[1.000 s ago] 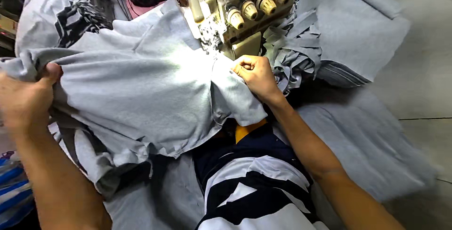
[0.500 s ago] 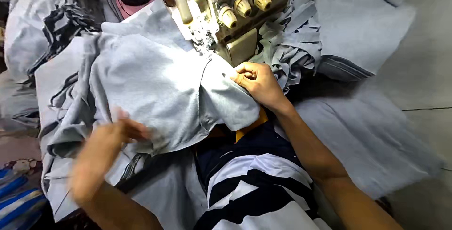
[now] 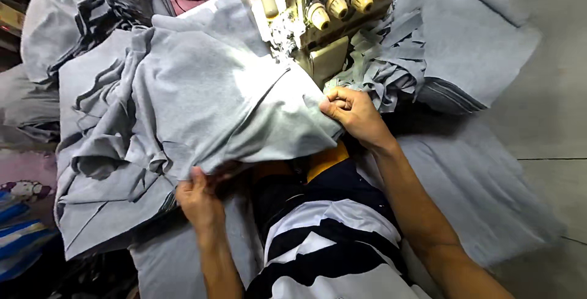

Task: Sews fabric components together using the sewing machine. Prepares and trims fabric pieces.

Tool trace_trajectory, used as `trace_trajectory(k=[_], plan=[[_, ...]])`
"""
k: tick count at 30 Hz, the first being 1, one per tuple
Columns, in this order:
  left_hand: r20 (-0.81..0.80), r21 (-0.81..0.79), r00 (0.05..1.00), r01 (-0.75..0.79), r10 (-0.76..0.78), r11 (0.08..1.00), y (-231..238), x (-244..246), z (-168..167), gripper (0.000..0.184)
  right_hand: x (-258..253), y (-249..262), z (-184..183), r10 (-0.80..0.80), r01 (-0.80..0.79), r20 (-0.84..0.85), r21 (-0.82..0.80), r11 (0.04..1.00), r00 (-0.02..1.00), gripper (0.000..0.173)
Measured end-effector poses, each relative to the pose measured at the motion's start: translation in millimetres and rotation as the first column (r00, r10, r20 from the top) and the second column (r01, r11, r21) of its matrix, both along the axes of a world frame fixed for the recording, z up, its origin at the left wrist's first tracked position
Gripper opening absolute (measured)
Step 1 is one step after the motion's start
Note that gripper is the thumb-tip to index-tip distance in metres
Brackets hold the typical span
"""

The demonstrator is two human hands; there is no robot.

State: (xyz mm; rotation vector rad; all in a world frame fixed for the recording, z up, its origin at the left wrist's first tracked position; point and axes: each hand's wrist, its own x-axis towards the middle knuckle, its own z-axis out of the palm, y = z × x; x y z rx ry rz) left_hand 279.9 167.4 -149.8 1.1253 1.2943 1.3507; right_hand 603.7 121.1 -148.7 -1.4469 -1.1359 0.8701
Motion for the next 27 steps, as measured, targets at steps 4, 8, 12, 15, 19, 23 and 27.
trace_trajectory(k=[4, 8, 12, 15, 19, 23, 27], plan=[[-0.118, 0.096, 0.989, -0.077, 0.089, 0.992, 59.9, -14.1, 29.9, 0.017, -19.1, -1.9, -2.1, -0.016, 0.012, -0.114, -0.039, 0.999, 0.993, 0.013], [0.036, 0.047, 0.997, 0.072, -0.074, 0.996, 112.9, -3.6, 23.9, 0.02, -34.2, 1.8, -10.5, -0.098, 0.088, -0.2, -0.057, 0.994, 0.975, 0.014], [0.135, 0.134, 0.987, 0.071, -0.089, 0.988, 120.6, 10.4, 4.6, 0.02, -37.8, 3.3, -17.2, -0.145, 0.145, -0.143, -0.008, 0.989, 0.979, 0.015], [0.092, 0.158, 0.996, 0.004, -0.019, 0.987, 116.1, 17.8, -4.0, 0.025, -38.1, 2.9, -16.9, -0.147, 0.15, -0.119, 0.016, 0.989, 0.982, 0.013], [0.123, 0.146, 0.992, -0.024, 0.005, 0.989, 120.1, 22.1, -5.1, 0.027, -37.1, 3.5, -15.0, -0.146, 0.15, -0.098, 0.041, 0.988, 0.984, 0.012], [0.09, 0.121, 0.993, -0.088, 0.077, 0.989, 138.1, 30.1, 3.2, 0.027, -40.1, 5.7, -15.1, -0.134, 0.142, -0.12, 0.061, 0.988, 0.984, 0.01], [0.041, 0.09, 0.999, -0.032, 0.029, 0.995, 164.9, 40.3, 18.2, 0.026, -47.8, 8.5, -15.1, -0.119, 0.128, -0.142, 0.057, 0.99, 0.983, 0.011]])
